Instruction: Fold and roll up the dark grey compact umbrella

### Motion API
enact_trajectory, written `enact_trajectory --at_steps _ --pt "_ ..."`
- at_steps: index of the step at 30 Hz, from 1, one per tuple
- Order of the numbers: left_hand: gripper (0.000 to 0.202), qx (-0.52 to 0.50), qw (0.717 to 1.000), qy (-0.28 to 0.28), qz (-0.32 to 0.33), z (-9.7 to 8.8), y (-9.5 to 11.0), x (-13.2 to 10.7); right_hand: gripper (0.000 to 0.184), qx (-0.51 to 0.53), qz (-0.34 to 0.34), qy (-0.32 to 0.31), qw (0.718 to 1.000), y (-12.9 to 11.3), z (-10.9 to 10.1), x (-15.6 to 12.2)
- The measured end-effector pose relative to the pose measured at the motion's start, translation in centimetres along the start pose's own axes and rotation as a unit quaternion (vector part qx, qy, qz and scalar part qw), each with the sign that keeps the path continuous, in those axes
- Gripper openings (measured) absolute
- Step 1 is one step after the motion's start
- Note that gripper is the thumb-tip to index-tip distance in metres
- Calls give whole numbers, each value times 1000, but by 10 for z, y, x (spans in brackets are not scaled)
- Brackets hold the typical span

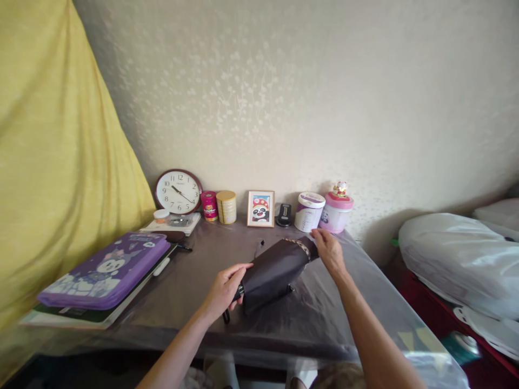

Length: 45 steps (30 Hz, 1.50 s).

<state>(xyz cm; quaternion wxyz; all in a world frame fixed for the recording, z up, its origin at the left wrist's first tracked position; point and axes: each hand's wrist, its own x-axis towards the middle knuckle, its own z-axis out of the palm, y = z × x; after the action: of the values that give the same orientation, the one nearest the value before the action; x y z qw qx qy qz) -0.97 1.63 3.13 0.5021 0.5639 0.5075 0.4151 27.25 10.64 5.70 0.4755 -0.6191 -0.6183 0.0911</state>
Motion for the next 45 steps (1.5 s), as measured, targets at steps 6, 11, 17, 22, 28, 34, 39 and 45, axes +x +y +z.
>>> enact_trajectory --at_steps 6,11,17,22,28,34,39,45 --pt "58 -34 998 51 15 -11 11 0 25 228 192 -187 936 29 -4 -7" --pt "60 -61 995 70 35 -15 17 -1 34 232 206 -378 872 33 16 -24" --pt "60 -73 994 80 34 -16 18 0 32 258 202 -442 835 31 35 -33" --pt "60 -75 993 89 38 -18 17 0 28 255 241 -453 820 26 35 -36" --pt "62 -80 992 94 38 -20 15 1 32 261 251 -434 825 28 37 -36" --pt "61 -75 991 110 33 -23 11 4 31 268 245 -448 817 26 26 -35" --pt "62 -74 989 123 31 -26 9 6 26 267 223 -474 809 22 10 -31" --pt "61 -65 988 139 22 -28 7 8 26 272 193 -491 805 18 -4 -28"
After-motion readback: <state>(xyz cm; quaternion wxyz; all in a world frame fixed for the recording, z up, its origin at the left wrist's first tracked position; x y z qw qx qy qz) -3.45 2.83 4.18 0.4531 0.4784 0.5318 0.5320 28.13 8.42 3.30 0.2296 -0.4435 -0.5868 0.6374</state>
